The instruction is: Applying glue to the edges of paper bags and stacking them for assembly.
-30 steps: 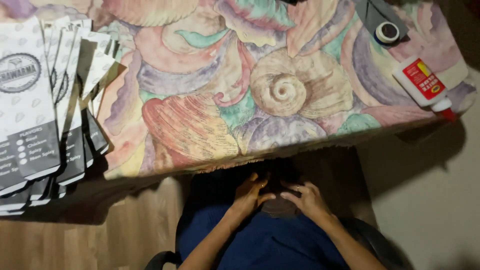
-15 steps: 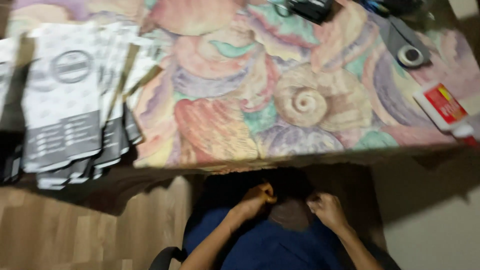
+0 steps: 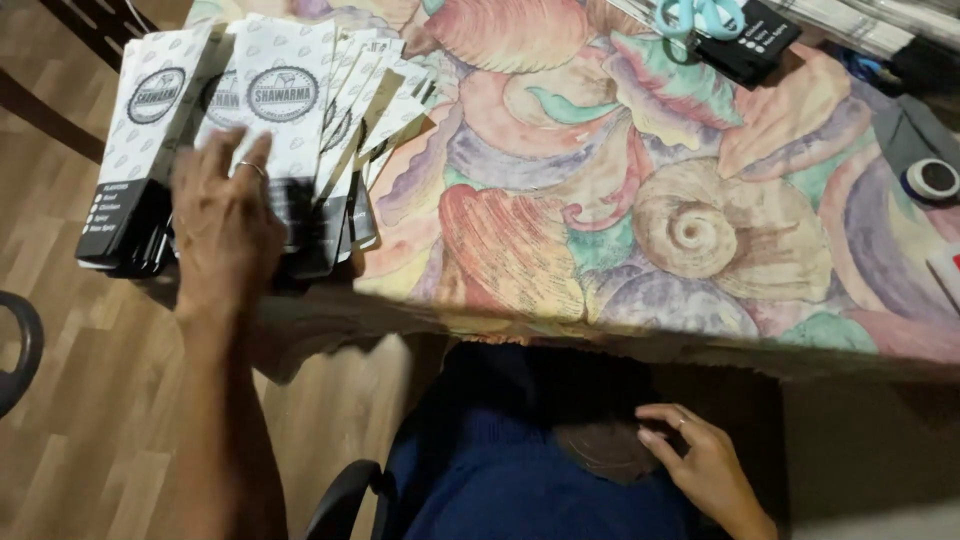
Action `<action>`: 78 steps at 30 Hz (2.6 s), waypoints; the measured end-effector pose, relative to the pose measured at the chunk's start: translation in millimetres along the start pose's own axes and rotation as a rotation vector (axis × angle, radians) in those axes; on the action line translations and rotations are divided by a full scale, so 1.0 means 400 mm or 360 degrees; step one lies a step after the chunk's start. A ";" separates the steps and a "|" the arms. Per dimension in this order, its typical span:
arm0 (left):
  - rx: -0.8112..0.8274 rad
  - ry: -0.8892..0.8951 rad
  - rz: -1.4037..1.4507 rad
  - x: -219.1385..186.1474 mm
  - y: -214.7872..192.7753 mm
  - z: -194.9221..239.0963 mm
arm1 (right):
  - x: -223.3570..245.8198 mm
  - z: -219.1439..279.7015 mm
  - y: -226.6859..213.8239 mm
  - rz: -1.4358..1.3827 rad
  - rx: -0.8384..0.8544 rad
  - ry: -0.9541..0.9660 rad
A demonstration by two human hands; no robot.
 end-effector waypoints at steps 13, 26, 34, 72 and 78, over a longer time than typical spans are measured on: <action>0.0328 0.0356 0.0201 -0.440 0.185 -0.013 | 0.394 0.070 -0.156 -0.0304 -0.0082 -0.1050; -0.0109 0.0309 0.1296 -0.696 0.104 -0.044 | 0.462 -0.064 -0.217 0.0140 -0.0768 -0.1307; -0.0324 0.0178 0.0799 -0.715 0.115 -0.086 | 0.420 -0.098 -0.355 0.0134 -0.0647 -0.1191; -0.0416 0.0245 0.1940 -0.860 0.126 -0.071 | 0.364 -0.053 -0.312 -0.0379 -0.0800 -0.1009; -0.0444 0.0375 0.2022 -0.845 0.091 -0.079 | 0.352 -0.041 -0.325 -0.0392 -0.0703 -0.0965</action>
Point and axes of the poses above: each hand's wrist, its own z-axis away from the middle knuckle, its own y-axis out of the palm, x = y × z, the point moved 3 cm from there along -z, towards the middle knuckle, and after that the axes turned 13 degrees about y, right-handed, at the moved point
